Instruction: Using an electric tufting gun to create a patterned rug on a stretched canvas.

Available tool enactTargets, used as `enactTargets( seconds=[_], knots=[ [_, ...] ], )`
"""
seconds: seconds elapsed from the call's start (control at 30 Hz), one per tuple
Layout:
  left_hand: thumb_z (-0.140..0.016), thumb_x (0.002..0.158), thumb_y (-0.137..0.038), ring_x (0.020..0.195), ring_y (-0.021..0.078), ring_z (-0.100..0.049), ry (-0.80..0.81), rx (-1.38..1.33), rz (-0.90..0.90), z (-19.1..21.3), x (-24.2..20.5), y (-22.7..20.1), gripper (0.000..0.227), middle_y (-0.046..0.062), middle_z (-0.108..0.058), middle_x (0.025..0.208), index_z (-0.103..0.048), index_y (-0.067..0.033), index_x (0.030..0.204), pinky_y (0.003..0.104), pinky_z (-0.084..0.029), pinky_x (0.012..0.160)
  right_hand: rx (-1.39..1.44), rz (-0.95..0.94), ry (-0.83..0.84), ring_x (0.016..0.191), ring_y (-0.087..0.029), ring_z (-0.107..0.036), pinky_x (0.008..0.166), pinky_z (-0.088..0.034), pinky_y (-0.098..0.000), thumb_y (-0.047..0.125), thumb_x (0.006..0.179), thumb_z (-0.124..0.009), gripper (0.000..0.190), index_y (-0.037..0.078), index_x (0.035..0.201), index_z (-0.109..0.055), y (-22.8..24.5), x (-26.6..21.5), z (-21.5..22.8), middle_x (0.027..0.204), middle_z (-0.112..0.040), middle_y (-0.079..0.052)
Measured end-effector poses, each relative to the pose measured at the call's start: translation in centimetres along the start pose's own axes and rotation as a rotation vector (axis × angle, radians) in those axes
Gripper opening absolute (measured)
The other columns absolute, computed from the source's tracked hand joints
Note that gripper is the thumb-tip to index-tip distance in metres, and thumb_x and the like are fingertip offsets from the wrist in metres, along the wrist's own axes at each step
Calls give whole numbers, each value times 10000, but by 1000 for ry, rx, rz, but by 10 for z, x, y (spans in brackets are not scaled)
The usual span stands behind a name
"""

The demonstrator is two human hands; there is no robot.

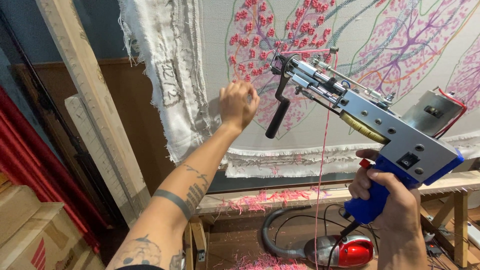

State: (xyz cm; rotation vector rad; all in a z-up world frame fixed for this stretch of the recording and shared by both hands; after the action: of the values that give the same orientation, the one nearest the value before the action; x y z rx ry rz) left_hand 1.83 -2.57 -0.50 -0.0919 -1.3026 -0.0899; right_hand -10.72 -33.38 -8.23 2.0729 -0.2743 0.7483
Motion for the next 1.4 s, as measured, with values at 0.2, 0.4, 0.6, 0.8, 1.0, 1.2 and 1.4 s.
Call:
enactTargets(
  seconds=[0.2,0.4,0.6,0.8,1.0,1.2,1.4],
  knots=[
    [-603,810,-275,625,91,-485,120,-41,-143,8,-19,5,178,-55,-557,641,-553,-210,652,285,-410,689,37,-22,-27,455,-84,-403,440,-305,-204,86,723,-482,367,-40,1061,-553,4,-1,-2,560,-440,-19],
    [-516,863,-477,632,78,-485,4,-17,-85,22,4,11,304,-47,-613,744,-587,-200,758,262,-383,659,-32,-14,-26,426,-90,-399,417,-292,-205,119,714,-501,396,-38,1075,-544,7,-2,-5,546,-428,-18],
    [-529,872,-458,721,105,-470,91,208,-139,29,8,13,345,-6,-559,962,-620,-231,1116,285,-393,703,-7,-33,-18,430,-96,-394,428,-281,-212,103,721,-475,390,-48,1076,-531,6,-2,-5,549,-416,-27],
    [-563,850,-455,686,108,-443,126,260,-130,35,9,6,394,-9,-519,908,-603,-208,1155,275,-372,667,-42,13,-20,427,-91,-401,405,-295,-211,96,709,-490,381,-49,1059,-529,10,-4,-6,551,-422,-21],
    [-488,863,-558,759,142,-483,48,433,-235,32,4,10,553,36,-540,1094,-526,-155,1239,298,-369,698,52,-53,24,446,-110,-397,442,-289,-223,97,740,-480,383,-45,1093,-525,7,-2,0,566,-418,-43],
    [-462,868,-585,850,165,-432,20,429,-324,35,3,9,640,38,-485,1137,-456,-94,1278,310,-316,747,-86,-23,-57,425,-110,-400,431,-298,-238,111,706,-482,382,-43,1051,-546,12,-3,-5,550,-418,-32],
    [-163,851,-700,1379,261,-10,364,575,-376,29,5,11,839,59,-40,1514,-93,-106,1439,536,-29,1095,-22,-67,-54,441,-110,-378,445,-273,-239,108,726,-470,368,-23,1062,-543,7,0,7,546,-390,-19]
  ],
)
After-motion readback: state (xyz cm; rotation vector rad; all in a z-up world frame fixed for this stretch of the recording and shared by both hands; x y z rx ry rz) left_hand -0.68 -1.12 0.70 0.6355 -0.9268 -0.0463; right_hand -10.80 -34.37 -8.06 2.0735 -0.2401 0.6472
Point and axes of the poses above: each hand's wrist, its own x-axis towards the middle knuckle, its own z-axis out of the back of the hand, y = z × x, the point moved 2 cm from there along x, towards the middle knuckle
